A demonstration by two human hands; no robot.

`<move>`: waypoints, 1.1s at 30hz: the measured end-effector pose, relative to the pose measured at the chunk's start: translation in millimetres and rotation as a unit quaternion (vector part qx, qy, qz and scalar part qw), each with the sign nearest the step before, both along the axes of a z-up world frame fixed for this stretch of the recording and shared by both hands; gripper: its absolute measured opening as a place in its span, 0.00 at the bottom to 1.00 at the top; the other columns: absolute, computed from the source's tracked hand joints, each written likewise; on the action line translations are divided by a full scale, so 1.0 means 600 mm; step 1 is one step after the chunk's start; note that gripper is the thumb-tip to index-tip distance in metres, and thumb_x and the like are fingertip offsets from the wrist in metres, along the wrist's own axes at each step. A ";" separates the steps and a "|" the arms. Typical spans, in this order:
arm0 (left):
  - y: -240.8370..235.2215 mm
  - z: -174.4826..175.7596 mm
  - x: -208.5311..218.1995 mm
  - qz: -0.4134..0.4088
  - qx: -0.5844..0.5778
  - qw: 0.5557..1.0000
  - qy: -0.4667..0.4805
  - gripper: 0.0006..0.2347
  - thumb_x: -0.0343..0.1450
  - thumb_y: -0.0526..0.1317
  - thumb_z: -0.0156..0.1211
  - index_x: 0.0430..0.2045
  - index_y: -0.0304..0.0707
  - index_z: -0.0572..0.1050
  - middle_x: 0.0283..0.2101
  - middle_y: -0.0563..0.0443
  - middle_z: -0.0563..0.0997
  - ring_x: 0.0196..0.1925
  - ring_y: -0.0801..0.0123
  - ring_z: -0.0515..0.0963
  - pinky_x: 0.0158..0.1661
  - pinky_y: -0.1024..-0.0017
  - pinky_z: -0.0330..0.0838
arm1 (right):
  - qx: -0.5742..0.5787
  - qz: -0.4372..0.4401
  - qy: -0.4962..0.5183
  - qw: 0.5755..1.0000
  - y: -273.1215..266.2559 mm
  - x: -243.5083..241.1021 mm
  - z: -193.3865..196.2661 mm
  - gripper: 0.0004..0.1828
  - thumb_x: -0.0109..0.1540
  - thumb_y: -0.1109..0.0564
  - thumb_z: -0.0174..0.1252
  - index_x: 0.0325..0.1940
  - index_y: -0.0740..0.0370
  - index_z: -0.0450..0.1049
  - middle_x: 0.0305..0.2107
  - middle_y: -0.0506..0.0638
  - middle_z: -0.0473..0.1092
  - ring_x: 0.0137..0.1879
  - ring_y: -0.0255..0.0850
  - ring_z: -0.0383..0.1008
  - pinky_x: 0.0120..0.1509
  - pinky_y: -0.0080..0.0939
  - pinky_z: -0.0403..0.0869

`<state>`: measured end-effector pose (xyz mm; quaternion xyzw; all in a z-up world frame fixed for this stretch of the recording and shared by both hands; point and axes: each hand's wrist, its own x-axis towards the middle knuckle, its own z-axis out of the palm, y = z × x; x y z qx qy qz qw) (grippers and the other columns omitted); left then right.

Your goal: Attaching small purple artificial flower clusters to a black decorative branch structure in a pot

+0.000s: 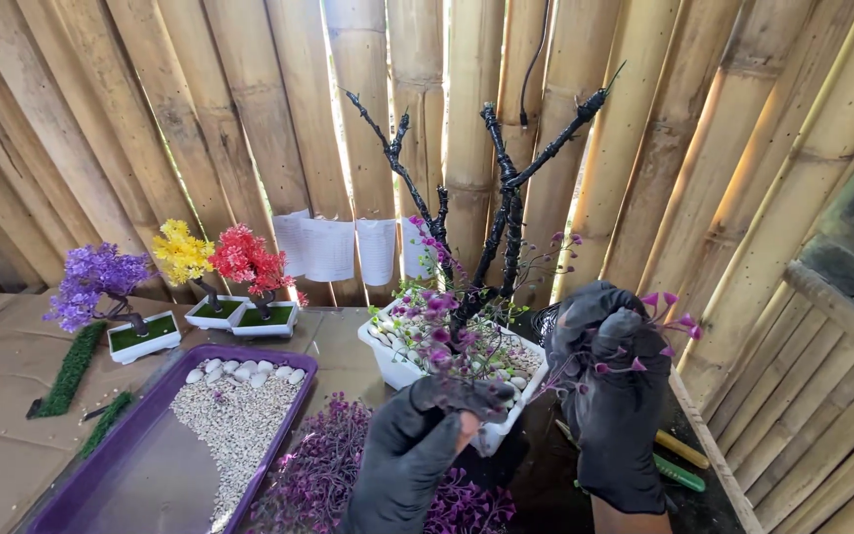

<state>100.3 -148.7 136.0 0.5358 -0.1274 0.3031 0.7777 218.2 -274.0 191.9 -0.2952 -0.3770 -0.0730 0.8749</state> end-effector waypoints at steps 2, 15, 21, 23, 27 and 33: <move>-0.007 -0.057 0.043 0.013 -0.156 0.983 0.100 0.15 0.62 0.29 0.72 0.44 0.35 0.83 0.42 0.34 0.90 0.44 0.49 0.89 0.50 0.52 0.84 | -0.087 -0.116 0.002 0.989 -0.006 -0.002 0.012 0.20 0.69 0.43 0.54 0.35 0.62 0.70 0.29 0.48 0.66 0.27 0.34 0.64 0.29 0.30 0.61; -0.024 0.005 0.057 0.021 -0.088 0.994 -0.054 0.08 0.69 0.38 0.65 0.35 0.30 0.82 0.42 0.28 0.87 0.46 0.36 0.88 0.50 0.44 0.84 | 0.003 0.092 0.121 0.988 -0.014 0.098 -0.056 0.11 0.66 0.56 0.59 0.45 0.67 0.71 0.36 0.59 0.74 0.39 0.46 0.77 0.47 0.37 0.78; -0.013 -0.013 0.063 0.005 -0.074 0.984 -0.162 0.08 0.75 0.37 0.58 0.45 0.37 0.79 0.45 0.27 0.84 0.46 0.30 0.85 0.42 0.42 0.84 | -0.114 -0.095 0.049 0.988 -0.007 0.079 -0.036 0.17 0.66 0.45 0.58 0.41 0.63 0.76 0.30 0.51 0.74 0.30 0.39 0.74 0.25 0.37 0.69; -0.028 -0.010 0.061 0.033 -0.174 0.979 -0.098 0.08 0.68 0.32 0.64 0.40 0.28 0.81 0.39 0.28 0.86 0.40 0.32 0.88 0.41 0.44 0.86 | -0.037 -0.013 0.100 0.994 -0.002 0.097 -0.056 0.11 0.65 0.54 0.62 0.44 0.64 0.73 0.35 0.55 0.74 0.38 0.43 0.77 0.44 0.39 0.77; -0.016 -0.055 0.089 0.074 -0.181 0.979 -0.061 0.10 0.68 0.34 0.65 0.40 0.29 0.83 0.41 0.31 0.88 0.45 0.39 0.88 0.47 0.51 0.84 | -0.077 -0.019 0.114 0.990 -0.006 0.085 -0.050 0.15 0.67 0.49 0.56 0.43 0.65 0.75 0.31 0.57 0.76 0.33 0.46 0.79 0.39 0.45 0.79; 0.037 -0.103 0.122 0.113 -0.141 0.982 -0.061 0.19 0.65 0.31 0.71 0.51 0.34 0.79 0.43 0.34 0.88 0.43 0.41 0.89 0.47 0.48 0.86 | -0.121 -0.016 -0.064 0.990 -0.026 0.071 -0.034 0.24 0.66 0.39 0.58 0.49 0.64 0.73 0.32 0.53 0.74 0.24 0.36 0.68 0.23 0.33 0.65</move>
